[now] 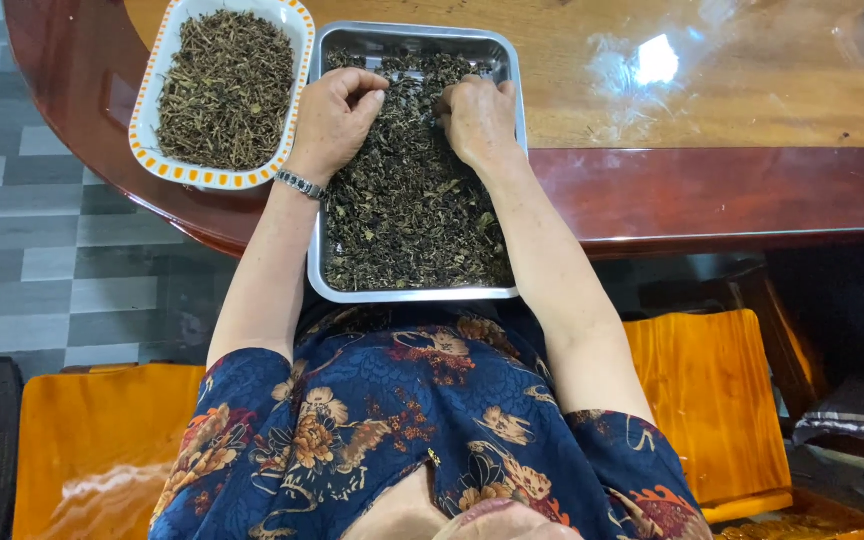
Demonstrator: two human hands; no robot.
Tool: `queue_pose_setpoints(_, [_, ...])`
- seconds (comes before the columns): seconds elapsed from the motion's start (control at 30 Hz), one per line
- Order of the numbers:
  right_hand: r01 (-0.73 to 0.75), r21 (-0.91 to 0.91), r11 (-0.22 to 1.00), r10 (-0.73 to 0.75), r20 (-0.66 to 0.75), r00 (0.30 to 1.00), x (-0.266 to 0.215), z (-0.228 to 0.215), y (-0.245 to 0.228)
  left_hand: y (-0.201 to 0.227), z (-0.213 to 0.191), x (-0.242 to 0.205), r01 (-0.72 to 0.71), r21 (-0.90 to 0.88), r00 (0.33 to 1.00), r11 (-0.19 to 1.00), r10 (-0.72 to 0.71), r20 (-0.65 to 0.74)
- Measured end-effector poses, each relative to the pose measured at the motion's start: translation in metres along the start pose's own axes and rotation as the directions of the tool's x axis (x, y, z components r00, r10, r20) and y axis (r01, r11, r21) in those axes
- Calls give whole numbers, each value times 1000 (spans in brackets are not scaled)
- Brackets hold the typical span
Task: Sorting dried tea leaves by hand to remove stems and impurities
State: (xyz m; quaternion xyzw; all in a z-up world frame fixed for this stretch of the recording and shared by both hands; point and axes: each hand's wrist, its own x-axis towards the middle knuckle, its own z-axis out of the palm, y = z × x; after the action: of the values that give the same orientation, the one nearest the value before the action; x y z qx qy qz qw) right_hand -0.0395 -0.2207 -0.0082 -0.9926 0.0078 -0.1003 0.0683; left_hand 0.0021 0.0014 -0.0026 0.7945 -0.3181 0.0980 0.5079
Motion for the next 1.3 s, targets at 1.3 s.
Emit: queue_pose_setpoints(1.3, [-219,933,285,122,191,974,-10,-32,-9,6,-4,-2,-15,6,998,1000,15,62])
